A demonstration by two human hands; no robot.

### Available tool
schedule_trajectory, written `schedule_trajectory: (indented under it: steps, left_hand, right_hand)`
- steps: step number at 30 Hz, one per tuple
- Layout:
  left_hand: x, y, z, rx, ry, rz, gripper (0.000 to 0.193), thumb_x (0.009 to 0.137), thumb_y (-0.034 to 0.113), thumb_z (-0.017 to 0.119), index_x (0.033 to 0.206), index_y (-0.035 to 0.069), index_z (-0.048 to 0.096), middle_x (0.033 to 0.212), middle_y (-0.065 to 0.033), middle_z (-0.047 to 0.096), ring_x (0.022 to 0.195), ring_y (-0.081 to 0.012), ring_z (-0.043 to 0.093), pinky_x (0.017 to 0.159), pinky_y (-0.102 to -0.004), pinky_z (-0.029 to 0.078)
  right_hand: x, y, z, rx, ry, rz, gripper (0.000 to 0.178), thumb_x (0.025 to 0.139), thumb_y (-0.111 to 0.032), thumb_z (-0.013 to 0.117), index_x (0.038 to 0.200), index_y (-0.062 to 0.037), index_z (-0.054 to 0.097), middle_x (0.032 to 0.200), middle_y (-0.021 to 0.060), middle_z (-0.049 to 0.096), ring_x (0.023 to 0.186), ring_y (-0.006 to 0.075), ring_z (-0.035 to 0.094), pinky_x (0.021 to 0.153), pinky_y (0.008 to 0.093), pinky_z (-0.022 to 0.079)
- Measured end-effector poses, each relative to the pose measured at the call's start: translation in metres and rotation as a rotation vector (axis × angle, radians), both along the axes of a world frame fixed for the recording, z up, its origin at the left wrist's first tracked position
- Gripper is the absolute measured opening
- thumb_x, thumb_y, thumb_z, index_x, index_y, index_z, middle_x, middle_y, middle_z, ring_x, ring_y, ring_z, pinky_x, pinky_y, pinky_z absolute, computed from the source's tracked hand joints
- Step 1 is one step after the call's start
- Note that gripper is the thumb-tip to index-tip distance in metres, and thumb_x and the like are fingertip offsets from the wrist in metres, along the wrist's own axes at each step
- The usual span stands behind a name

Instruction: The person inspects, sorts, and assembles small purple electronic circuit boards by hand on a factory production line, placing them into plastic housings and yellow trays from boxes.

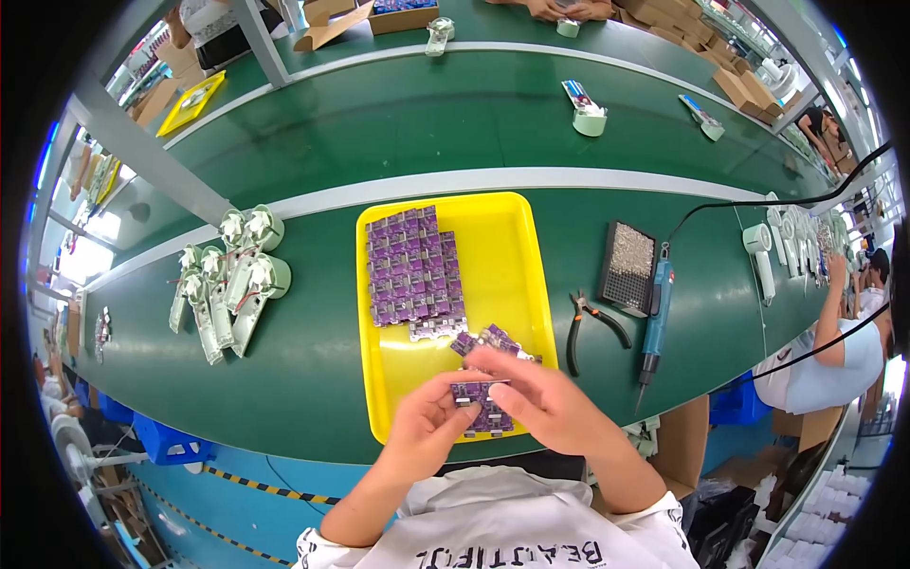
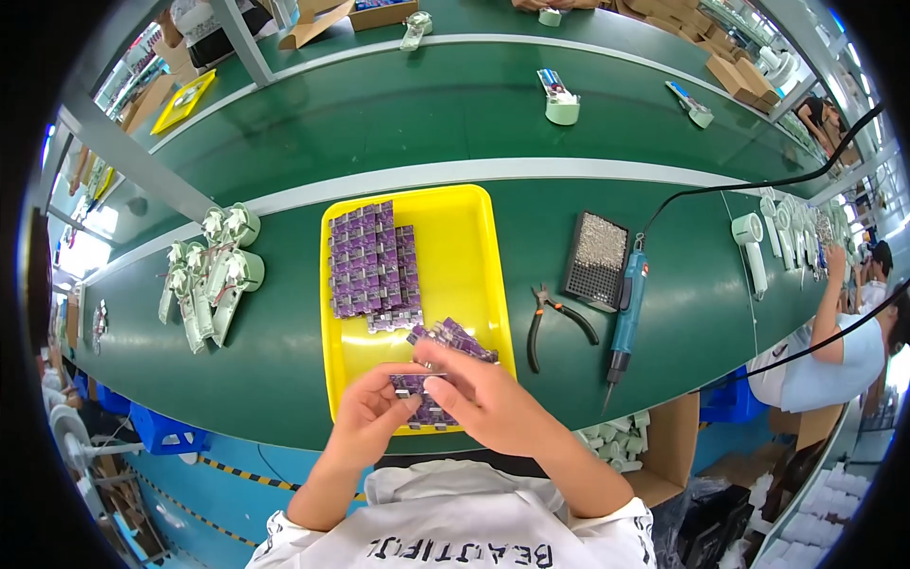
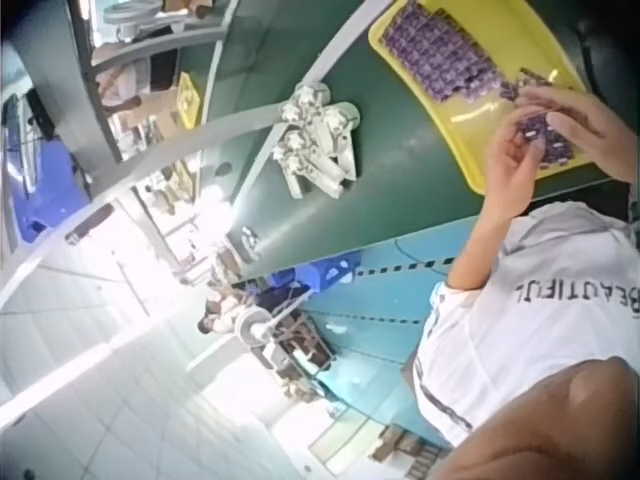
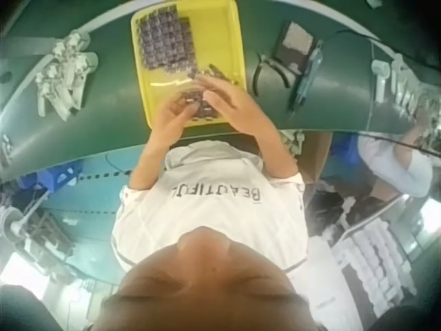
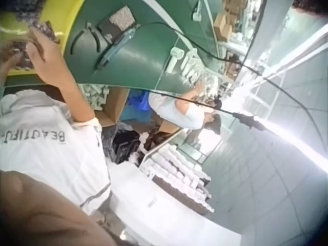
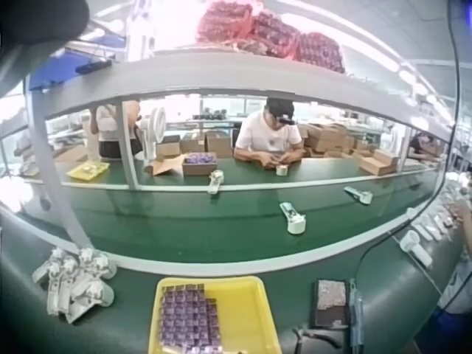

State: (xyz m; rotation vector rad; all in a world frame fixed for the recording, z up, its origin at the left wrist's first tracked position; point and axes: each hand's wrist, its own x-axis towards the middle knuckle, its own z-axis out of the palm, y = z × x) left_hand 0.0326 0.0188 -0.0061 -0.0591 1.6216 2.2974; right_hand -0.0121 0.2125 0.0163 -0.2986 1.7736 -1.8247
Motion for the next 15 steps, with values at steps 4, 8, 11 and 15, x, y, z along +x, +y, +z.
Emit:
schedule_trajectory:
  steps: [4, 8, 11, 15]
  left_hand:
    - [0.011, -0.007, -0.015, -0.001, 0.042, 0.029, 0.036, 0.098, -0.002, 0.054, 0.134, -0.001, 0.052, 0.119, -0.0080, 0.062, 0.101, -0.0112, 0.063, 0.089, -0.0257, 0.052]
    - [0.002, 0.014, -0.031, -0.299, 0.314, 0.003, 0.041, 0.095, -0.003, 0.052, 0.136, 0.003, 0.052, 0.126, -0.0105, 0.063, 0.115, -0.0198, 0.060, 0.099, -0.0323, 0.047]
    - [0.001, 0.012, -0.012, -0.289, 0.295, 0.030, 0.041, 0.094, -0.003, 0.052, 0.135, 0.003, 0.052, 0.127, -0.0116, 0.062, 0.117, -0.0220, 0.060, 0.099, -0.0331, 0.046]
    - [0.006, -0.001, -0.003, -0.114, 0.322, 0.087, 0.042, 0.093, -0.007, 0.052, 0.134, 0.004, 0.053, 0.126, -0.0098, 0.063, 0.113, -0.0209, 0.061, 0.098, -0.0329, 0.046]
  right_hand:
    - [0.001, -0.014, -0.015, 0.032, -0.015, 0.095, 0.038, 0.101, -0.010, 0.052, 0.137, 0.0047, 0.052, 0.130, 0.0099, 0.061, 0.116, 0.0152, 0.057, 0.100, 0.0282, 0.045]
    - [0.008, 0.005, -0.021, 0.047, -0.061, -0.092, 0.032, 0.097, -0.001, 0.050, 0.126, 0.0099, 0.058, 0.115, 0.0118, 0.066, 0.105, 0.0175, 0.063, 0.093, 0.0285, 0.050]
    - [0.006, 0.005, -0.038, -0.015, -0.065, -0.189, 0.029, 0.095, -0.004, 0.058, 0.121, 0.0079, 0.062, 0.102, 0.0060, 0.069, 0.087, 0.0104, 0.065, 0.074, 0.0228, 0.052]
    - [0.013, -0.012, -0.015, -0.170, -0.024, -0.143, 0.044, 0.096, -0.011, 0.064, 0.136, 0.0041, 0.054, 0.125, 0.0110, 0.063, 0.114, 0.0221, 0.060, 0.098, 0.0320, 0.047]
